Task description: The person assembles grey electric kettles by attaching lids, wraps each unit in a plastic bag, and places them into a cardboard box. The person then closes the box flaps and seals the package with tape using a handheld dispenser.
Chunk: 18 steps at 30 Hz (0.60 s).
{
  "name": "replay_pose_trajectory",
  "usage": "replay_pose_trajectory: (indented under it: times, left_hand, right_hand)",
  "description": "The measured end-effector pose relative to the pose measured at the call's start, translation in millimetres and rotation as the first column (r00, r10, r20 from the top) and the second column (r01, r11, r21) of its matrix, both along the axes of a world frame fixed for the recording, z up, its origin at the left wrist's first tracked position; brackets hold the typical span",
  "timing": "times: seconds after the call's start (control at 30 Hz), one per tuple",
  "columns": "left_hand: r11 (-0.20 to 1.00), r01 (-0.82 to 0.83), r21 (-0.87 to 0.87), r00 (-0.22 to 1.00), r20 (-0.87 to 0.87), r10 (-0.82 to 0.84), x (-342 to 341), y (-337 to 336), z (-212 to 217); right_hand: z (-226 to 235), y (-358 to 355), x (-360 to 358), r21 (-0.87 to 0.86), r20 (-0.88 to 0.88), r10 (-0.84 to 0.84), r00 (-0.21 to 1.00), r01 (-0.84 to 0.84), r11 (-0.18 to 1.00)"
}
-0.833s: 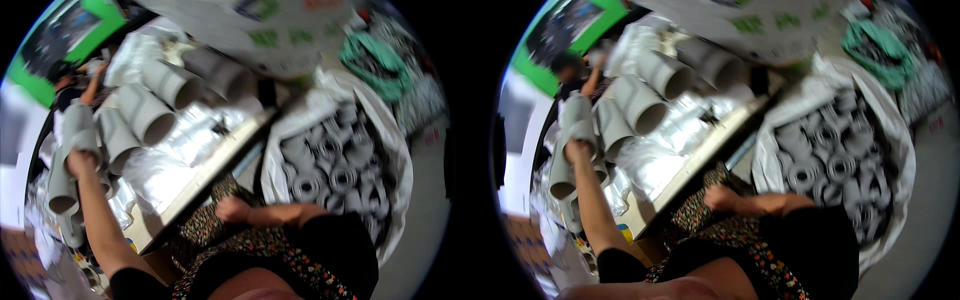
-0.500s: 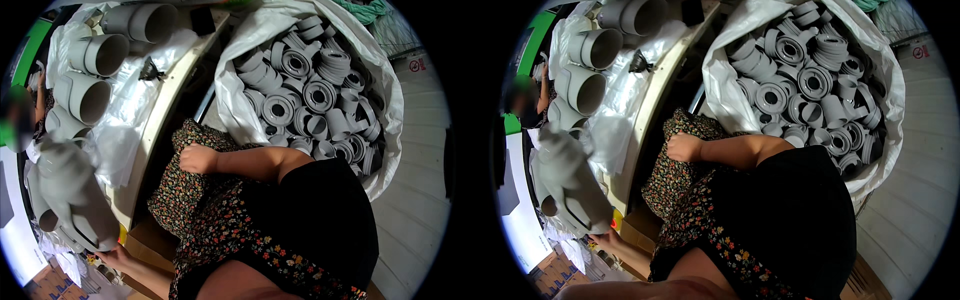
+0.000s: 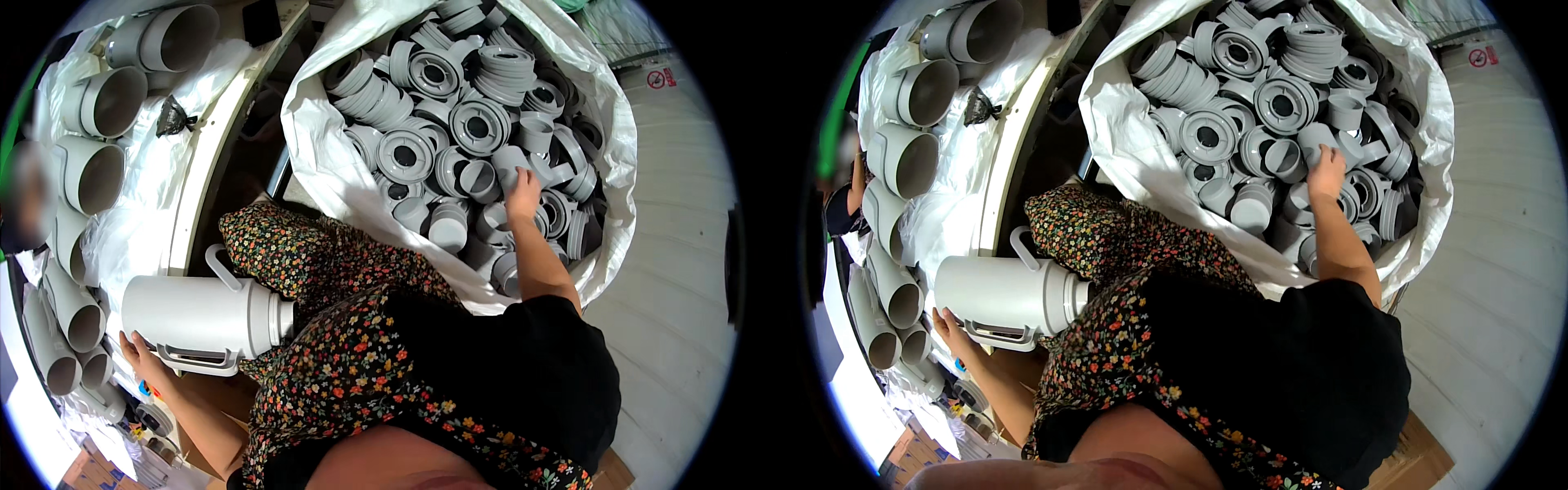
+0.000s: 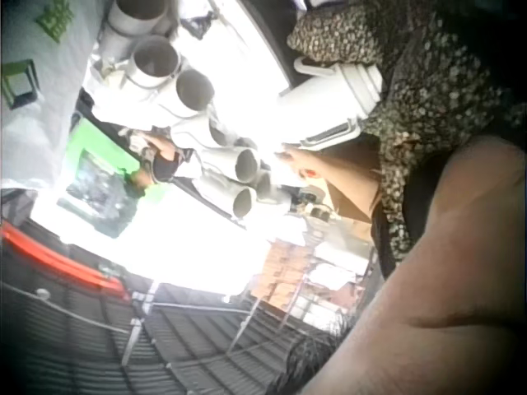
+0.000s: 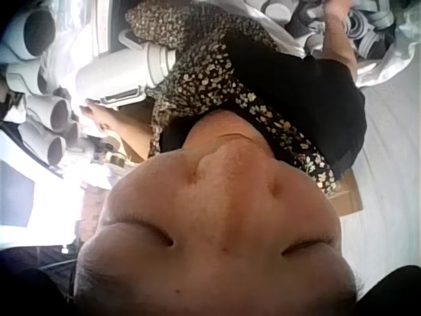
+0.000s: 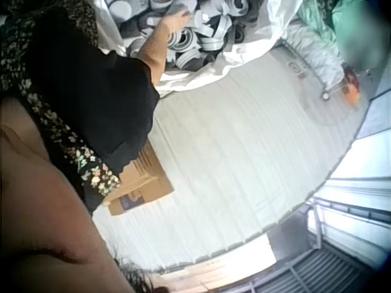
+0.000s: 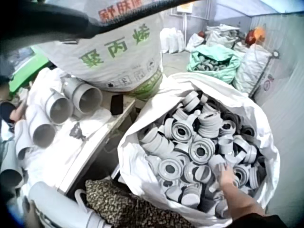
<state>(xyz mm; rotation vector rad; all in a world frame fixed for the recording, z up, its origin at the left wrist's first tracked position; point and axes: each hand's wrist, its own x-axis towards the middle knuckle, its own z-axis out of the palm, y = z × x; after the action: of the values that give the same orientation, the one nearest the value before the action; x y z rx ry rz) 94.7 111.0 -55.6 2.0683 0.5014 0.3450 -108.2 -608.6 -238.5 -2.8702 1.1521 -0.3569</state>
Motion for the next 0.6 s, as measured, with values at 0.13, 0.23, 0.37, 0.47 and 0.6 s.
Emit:
replay_pose_trajectory:
  times: [0.13,0.23,0.37,0.47,0.6]
  left_hand:
    - [0.991,-0.112,-0.076,0.968,0.218,0.126,-22.7,-8.5,-11.0]
    - [0.997,-0.080,0.014,0.956,0.284,0.073,-44.8,-39.7,12.1]
    - [0.977,0.193,-0.095,0.962,0.215,-0.169,-64.6,-108.0,41.0]
    - [0.744,0.666,-0.054,0.745,-0.001,-0.667,-45.9,-162.7,54.5]
    - [0.341,0.845,-0.412,0.274,-0.215,-0.937,-22.8,-203.4,69.0]
  right_hand:
    - [-16.7,-59.7,-22.3,0.146,-0.266,-0.112,0.958,0.155,0.977]
    - [-27.2,-93.1,-8.0,0.317,-0.023,-0.236,0.971,0.231,0.920]
    - [8.1,-33.8,73.2,0.807,0.427,-0.141,0.893,-0.306,0.505]
    - [106.2,128.3,137.2,0.877,0.480,0.294,0.827,-0.448,-0.173]
    - [166.2,263.2,179.9,0.752,0.660,0.636,0.401,-0.354,-0.556]
